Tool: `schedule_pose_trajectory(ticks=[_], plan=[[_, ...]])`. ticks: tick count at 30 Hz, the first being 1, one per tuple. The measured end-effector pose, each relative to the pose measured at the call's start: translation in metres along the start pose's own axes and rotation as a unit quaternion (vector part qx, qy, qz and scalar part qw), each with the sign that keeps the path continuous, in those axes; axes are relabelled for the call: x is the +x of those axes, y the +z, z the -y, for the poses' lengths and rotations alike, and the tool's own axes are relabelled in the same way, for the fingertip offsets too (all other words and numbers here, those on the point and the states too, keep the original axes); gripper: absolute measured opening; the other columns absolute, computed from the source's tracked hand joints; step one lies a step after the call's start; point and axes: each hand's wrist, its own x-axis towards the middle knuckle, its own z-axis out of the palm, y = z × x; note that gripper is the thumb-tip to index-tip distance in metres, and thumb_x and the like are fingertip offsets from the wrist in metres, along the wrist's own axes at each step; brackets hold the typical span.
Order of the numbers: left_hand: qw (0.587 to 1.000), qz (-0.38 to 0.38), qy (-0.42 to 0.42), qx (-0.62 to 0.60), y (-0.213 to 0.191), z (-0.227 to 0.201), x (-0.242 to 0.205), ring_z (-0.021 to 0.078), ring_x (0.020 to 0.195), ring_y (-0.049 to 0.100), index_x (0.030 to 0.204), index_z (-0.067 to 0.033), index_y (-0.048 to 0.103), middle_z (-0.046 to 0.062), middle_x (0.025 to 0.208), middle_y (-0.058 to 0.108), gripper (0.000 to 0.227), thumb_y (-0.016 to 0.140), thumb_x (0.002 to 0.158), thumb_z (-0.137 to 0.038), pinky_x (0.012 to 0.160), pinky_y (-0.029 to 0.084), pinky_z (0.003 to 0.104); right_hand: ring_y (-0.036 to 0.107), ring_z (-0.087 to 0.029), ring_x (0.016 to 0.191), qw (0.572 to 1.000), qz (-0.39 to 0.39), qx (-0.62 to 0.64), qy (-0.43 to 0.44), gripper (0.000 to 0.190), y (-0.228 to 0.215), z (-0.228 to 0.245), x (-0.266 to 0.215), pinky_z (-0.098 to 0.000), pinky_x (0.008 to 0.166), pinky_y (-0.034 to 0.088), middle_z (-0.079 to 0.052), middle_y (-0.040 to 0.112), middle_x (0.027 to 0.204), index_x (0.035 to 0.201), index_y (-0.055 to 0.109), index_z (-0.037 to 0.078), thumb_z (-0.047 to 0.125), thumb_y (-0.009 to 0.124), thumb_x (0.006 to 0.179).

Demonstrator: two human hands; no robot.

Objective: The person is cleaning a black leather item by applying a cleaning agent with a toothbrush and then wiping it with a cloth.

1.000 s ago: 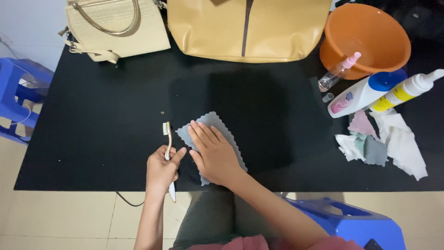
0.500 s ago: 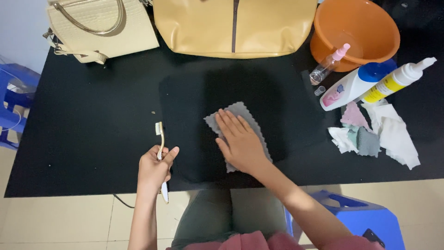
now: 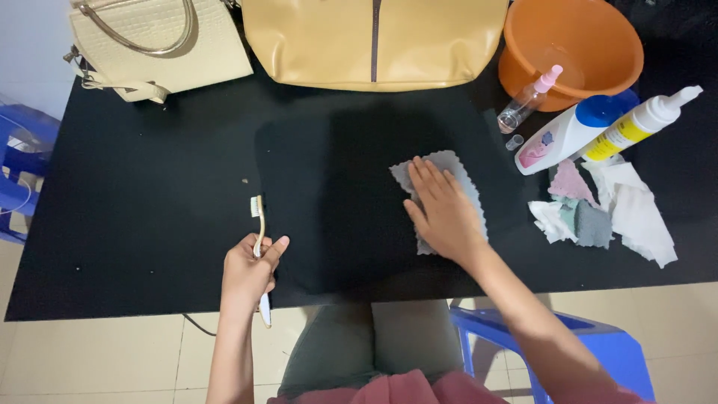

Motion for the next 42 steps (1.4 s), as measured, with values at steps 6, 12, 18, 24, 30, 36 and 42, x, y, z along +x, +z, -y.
schedule_pose_trajectory(ticks=[6,12,18,24,30,36,42], plan=[[1.000,-0.001,0.013,0.011,-0.002,0.008,0.005,0.0134,0.029,0.037,0.081,0.0052,0.059,0.012,0.047,0.043,0.023,0.076,0.091,-0.007,0.026,0.032,0.027,0.028,-0.026,0.154,0.996,-0.018,0.079,0.046,0.062,-0.003,-0.043,-0.009,-0.0443,0.127,0.014,-0.011,0.032,0.167,0.162,0.034,0.010,0.035,0.048,0.107],[1.000,0.001,0.009,0.015,-0.002,0.004,0.002,0.0121,0.031,0.035,0.082,0.0063,0.060,0.012,0.048,0.042,0.023,0.076,0.092,-0.007,0.027,0.030,0.026,0.020,-0.024,0.157,0.993,-0.013,0.098,0.067,0.059,0.009,-0.082,-0.017,-0.0430,0.128,0.005,-0.009,0.024,0.171,0.163,0.030,0.010,0.039,0.034,0.111],[1.000,0.003,0.010,0.003,0.000,0.007,0.004,0.0103,0.032,0.033,0.081,0.0069,0.059,0.010,0.048,0.040,0.024,0.076,0.091,-0.006,0.027,0.028,0.025,0.020,-0.025,0.157,0.991,-0.022,0.112,0.069,0.057,0.008,-0.085,-0.020,-0.0443,0.127,0.007,-0.013,0.025,0.170,0.162,0.032,0.009,0.034,0.030,0.112],[0.999,0.035,-0.019,-0.019,-0.005,-0.004,0.001,0.0072,0.032,0.027,0.087,0.0058,0.058,0.008,0.048,0.038,0.023,0.075,0.094,-0.009,0.025,0.025,0.023,0.022,-0.026,0.156,0.979,-0.030,0.184,0.081,0.056,0.005,-0.082,-0.016,-0.0443,0.127,0.004,-0.015,0.030,0.167,0.161,0.035,0.009,0.032,0.023,0.112],[0.998,0.045,-0.028,-0.030,-0.011,-0.008,0.009,0.0059,0.031,0.029,0.088,0.0036,0.060,0.006,0.050,0.038,0.033,0.069,0.101,-0.025,0.024,0.026,0.022,0.008,-0.034,0.157,0.822,-0.048,0.551,0.136,0.061,-0.067,-0.009,0.010,-0.0525,0.125,-0.005,-0.015,0.023,0.170,0.163,0.030,0.014,0.031,0.021,0.105],[0.995,-0.052,0.079,-0.017,-0.013,-0.016,0.042,0.0082,0.032,0.035,0.098,0.0050,0.063,0.007,0.053,0.044,0.025,0.065,0.103,-0.019,0.025,0.034,0.025,0.016,-0.028,0.159,0.735,-0.085,0.672,0.038,0.060,-0.026,0.061,0.067,-0.0473,0.127,-0.002,-0.011,0.029,0.169,0.162,0.036,0.015,0.044,0.025,0.111],[0.993,-0.053,0.108,0.020,0.000,-0.014,0.060,0.0101,0.037,0.048,0.094,0.0055,0.069,0.010,0.060,0.054,0.030,0.079,0.093,-0.022,0.027,0.044,0.026,0.022,-0.042,0.154,0.915,-0.051,0.395,-0.060,0.051,0.097,0.149,0.123,-0.0585,0.126,0.001,-0.029,0.029,0.164,0.160,0.035,-0.001,0.024,0.029,0.115]])
